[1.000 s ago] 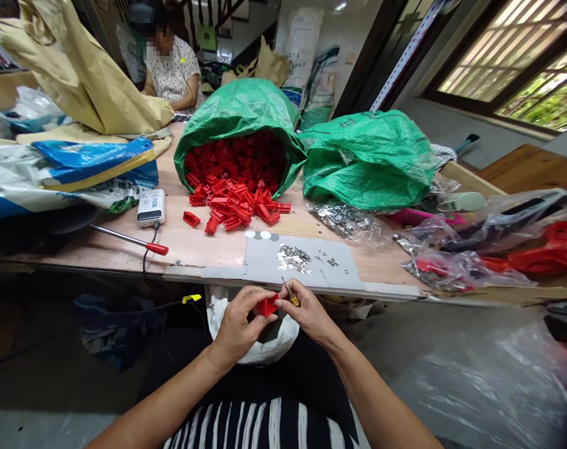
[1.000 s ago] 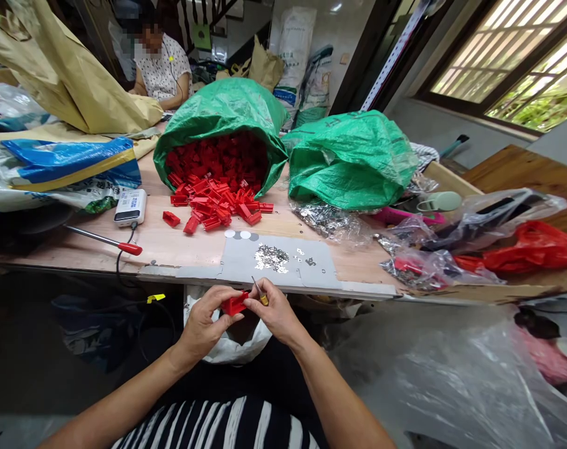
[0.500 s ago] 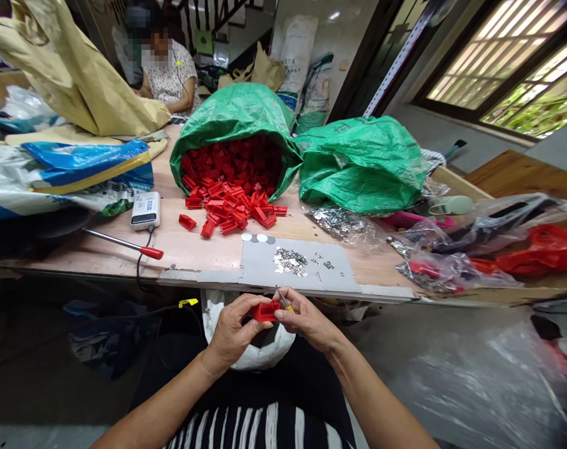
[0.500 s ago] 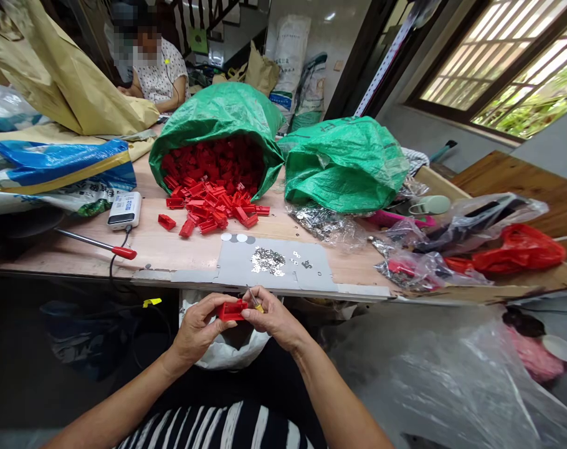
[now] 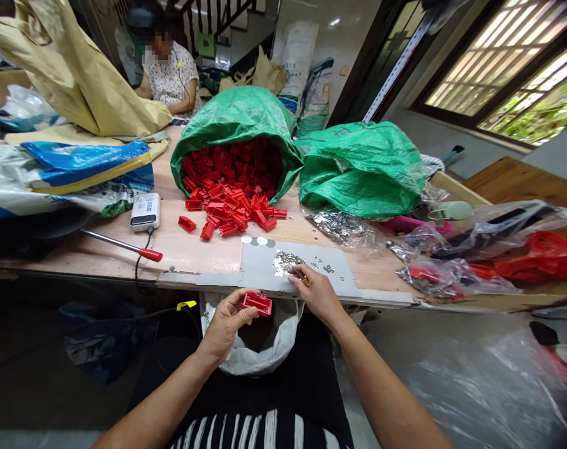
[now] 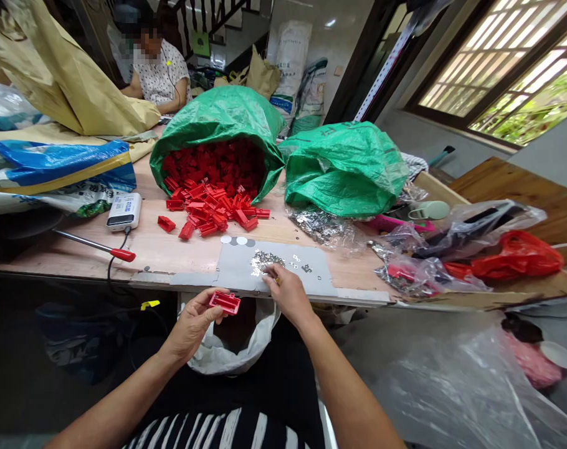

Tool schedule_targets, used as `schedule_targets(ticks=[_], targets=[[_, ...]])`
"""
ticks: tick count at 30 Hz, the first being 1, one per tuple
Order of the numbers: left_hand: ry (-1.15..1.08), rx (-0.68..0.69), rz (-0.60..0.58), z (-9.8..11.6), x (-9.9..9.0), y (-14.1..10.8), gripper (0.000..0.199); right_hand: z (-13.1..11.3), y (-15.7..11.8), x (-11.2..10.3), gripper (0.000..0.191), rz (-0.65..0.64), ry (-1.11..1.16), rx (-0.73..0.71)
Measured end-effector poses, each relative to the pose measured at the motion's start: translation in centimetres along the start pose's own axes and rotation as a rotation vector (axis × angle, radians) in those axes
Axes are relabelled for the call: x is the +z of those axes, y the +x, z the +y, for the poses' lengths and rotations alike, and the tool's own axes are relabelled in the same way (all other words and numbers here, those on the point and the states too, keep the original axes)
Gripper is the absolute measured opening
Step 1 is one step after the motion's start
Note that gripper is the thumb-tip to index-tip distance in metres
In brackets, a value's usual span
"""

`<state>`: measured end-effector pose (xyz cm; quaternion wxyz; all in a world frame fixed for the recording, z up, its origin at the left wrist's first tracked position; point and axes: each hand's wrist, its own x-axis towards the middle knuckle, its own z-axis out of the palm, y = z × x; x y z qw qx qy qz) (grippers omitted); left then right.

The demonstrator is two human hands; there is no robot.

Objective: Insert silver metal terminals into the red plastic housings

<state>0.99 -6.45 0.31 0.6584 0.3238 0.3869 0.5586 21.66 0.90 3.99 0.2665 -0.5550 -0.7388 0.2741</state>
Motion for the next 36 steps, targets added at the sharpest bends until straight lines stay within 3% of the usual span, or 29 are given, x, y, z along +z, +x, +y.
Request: schedule_targets(ticks=[5, 13, 20, 26, 29, 32, 36], targets=[[-0.009, -0.016, 0.011, 0.2, -0.1, 0.0, 0.031, 1.4, 1.7, 0.1, 0.011, 0.016, -0.361, -0.057], [0.007, -0.031, -0.018, -0.4, -0.2, 0.0, 0.032, 1.4, 2.4, 0.9, 0.005, -0.008, -0.444, -0.039], [0.174, 0.062, 0.013, 0.0, 0.4, 0.0, 0.031, 0.7, 1.4, -0.3, 0.011, 0.064, -0.094, -0.004], [0.745, 0.445, 0.094, 0.4, 1.1, -0.1, 0.028, -0.9, 0.0, 0.6, 0.019, -0.062, 0.343, 0.067], [0.851, 0.583, 0.102, 0.4, 1.3, 0.0, 0.027, -2.1, -0.6, 1.5, 0.024, -0.135, 0.574, 0.131], [0.875, 0.652, 0.096, 0.3, 1.4, 0.0, 0.027, -3.1, -1.1, 2.3, 0.026, -0.17, 0.67, 0.164], [0.883, 0.691, 0.12, 0.4, 1.3, 0.0, 0.028, -3.2, -1.4, 3.0, 0.027, -0.156, 0.637, 0.181]])
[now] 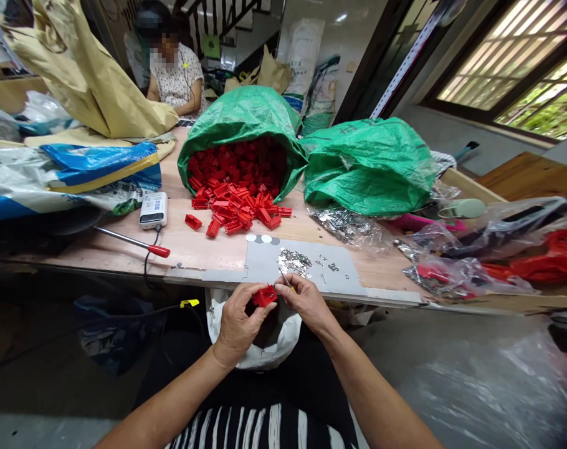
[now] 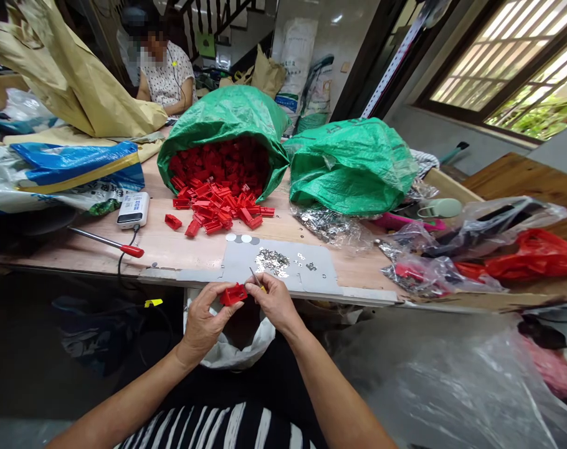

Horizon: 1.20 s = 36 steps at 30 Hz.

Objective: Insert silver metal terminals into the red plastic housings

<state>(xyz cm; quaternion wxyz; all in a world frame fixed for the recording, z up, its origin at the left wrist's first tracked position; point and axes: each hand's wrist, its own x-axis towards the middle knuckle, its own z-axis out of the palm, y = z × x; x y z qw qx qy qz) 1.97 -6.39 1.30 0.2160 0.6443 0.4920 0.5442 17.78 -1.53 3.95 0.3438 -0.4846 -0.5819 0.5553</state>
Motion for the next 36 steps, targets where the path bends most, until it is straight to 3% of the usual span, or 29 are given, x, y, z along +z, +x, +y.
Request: schedule_targets(ticks=[14, 18, 23, 28, 32, 36], targets=[[0.026, 0.097, -0.045, 0.2, 0.1, 0.1, 0.03, 1.0, -0.4, 0.4, 0.018, 0.127, -0.367, -0.065], [0.014, 0.072, -0.061, 0.2, 0.0, 0.0, 0.029, 1.4, -0.3, 0.6, 0.023, 0.113, -0.332, -0.056], [-0.035, -0.099, -0.057, 0.1, -0.2, 0.2, 0.026, 1.0, -0.3, 0.1, 0.033, -0.043, -0.065, 0.025], [-0.237, -0.296, -0.07, 0.0, -0.1, 0.4, 0.027, 1.1, -0.4, -0.7, 0.036, -0.047, 0.064, 0.05], [-0.474, -0.439, -0.117, -0.1, 0.2, 0.8, 0.029, 1.3, -0.3, -1.4, 0.036, -0.053, -0.01, 0.034], [-0.372, -0.401, -0.15, -0.6, -0.2, 1.9, 0.024, 1.2, 0.2, -2.2, 0.036, 0.011, -0.27, -0.073]])
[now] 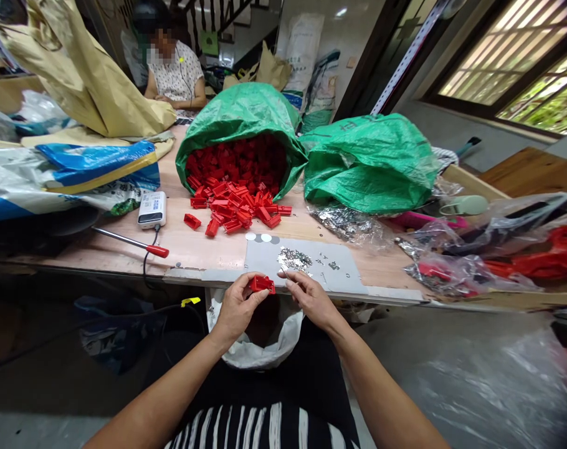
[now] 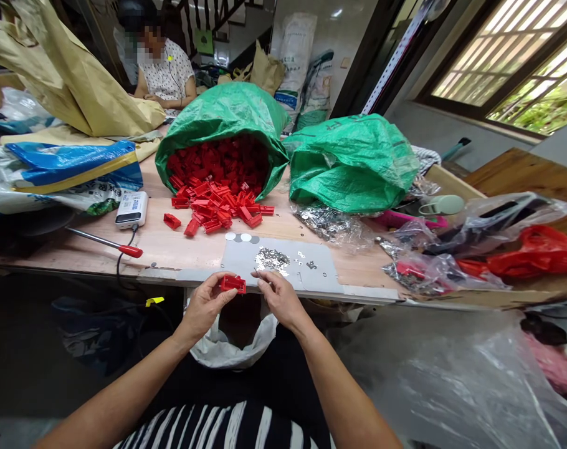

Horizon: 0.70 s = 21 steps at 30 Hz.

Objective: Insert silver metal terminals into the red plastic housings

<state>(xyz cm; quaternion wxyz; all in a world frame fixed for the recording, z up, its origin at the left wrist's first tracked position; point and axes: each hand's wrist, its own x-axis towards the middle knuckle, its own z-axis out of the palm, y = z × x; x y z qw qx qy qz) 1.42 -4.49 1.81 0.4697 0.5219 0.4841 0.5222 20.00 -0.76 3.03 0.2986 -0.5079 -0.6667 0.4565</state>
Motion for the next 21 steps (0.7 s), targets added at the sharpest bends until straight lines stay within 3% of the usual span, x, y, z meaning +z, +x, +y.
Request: schedule_targets(ticks=[4, 7, 12, 21], targets=[[0.308, 0.199, 0.031, -0.2, -0.9, 1.3, 0.022, 0.0, 0.6, -0.2, 0.031, 0.024, -0.181, -0.07], [0.429, 0.276, -0.018, -0.7, -1.2, 2.1, 0.031, -0.3, 1.0, 0.1, 0.024, 0.036, -0.245, -0.092], [0.514, 0.308, -0.067, -1.4, -1.1, 3.0, 0.038, -0.6, 1.4, 0.5, 0.013, -0.013, -0.319, -0.13], [0.507, 0.29, -0.13, -1.2, -1.1, 3.3, 0.039, -0.5, 1.7, -0.3, 0.013, -0.066, -0.366, -0.215]])
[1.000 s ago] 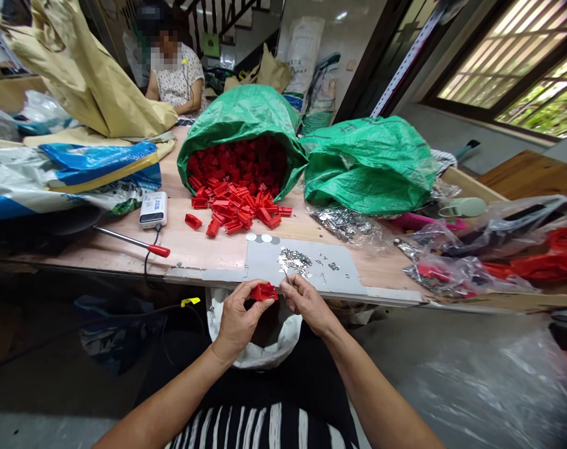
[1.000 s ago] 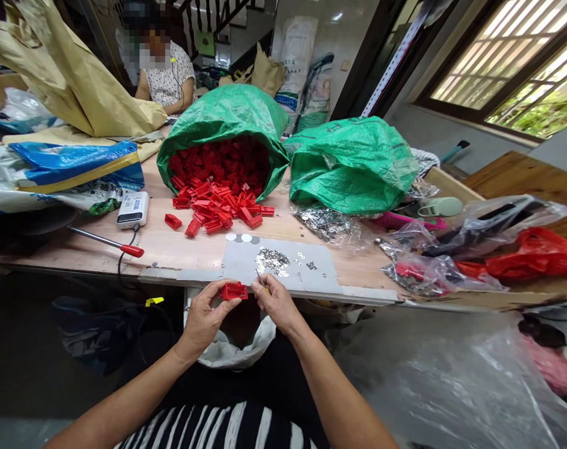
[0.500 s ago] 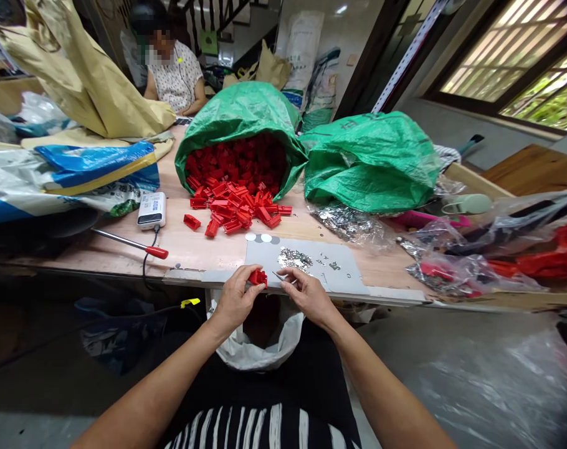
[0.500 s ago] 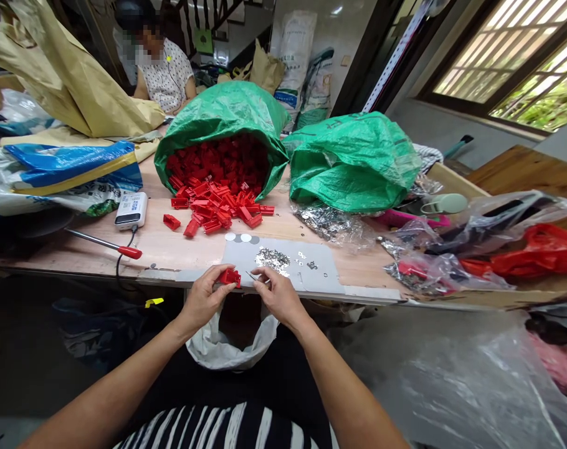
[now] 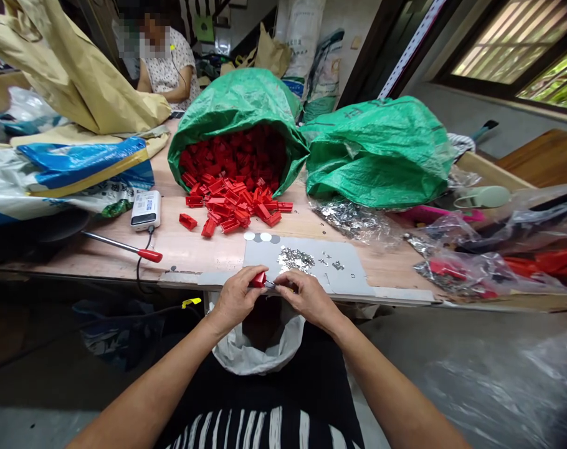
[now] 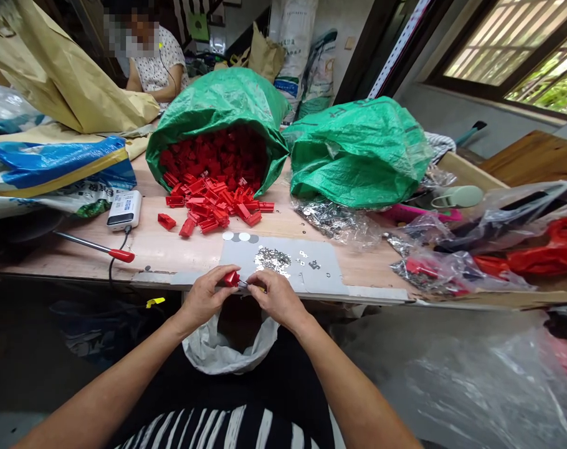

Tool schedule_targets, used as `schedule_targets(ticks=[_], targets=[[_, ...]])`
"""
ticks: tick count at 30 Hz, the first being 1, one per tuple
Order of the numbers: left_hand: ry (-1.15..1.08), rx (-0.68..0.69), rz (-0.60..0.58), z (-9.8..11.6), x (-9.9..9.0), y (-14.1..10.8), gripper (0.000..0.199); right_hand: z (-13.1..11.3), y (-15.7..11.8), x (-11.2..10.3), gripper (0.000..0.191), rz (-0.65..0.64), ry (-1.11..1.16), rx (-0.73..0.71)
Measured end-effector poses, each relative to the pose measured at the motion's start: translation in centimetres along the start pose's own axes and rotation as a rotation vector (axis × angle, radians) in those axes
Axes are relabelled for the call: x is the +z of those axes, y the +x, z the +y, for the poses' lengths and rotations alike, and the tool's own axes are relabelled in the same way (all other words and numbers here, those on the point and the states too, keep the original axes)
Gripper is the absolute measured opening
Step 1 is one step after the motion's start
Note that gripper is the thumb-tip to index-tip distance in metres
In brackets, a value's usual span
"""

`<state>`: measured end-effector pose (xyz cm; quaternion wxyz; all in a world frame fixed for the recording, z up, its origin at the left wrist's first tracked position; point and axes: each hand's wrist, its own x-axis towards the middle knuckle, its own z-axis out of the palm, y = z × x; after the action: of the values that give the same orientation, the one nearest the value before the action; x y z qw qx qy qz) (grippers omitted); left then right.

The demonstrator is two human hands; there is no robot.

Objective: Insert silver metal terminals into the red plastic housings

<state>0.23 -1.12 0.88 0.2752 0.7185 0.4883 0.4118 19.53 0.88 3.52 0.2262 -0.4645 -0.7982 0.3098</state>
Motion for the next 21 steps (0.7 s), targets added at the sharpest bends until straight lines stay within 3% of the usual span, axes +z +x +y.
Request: schedule_targets(ticks=[11, 21], targets=[[-0.013, -0.044, -0.003, 0.06, -0.14, 0.04, 0.037, -0.11, 0.42, -0.29, 0.015, -0.08, -0.017, -0.004], [-0.013, -0.043, 0.006, -0.41, 0.35, -0.27, 0.036, 0.13, -0.09, 0.41, 0.015, -0.057, -0.085, -0.054]])
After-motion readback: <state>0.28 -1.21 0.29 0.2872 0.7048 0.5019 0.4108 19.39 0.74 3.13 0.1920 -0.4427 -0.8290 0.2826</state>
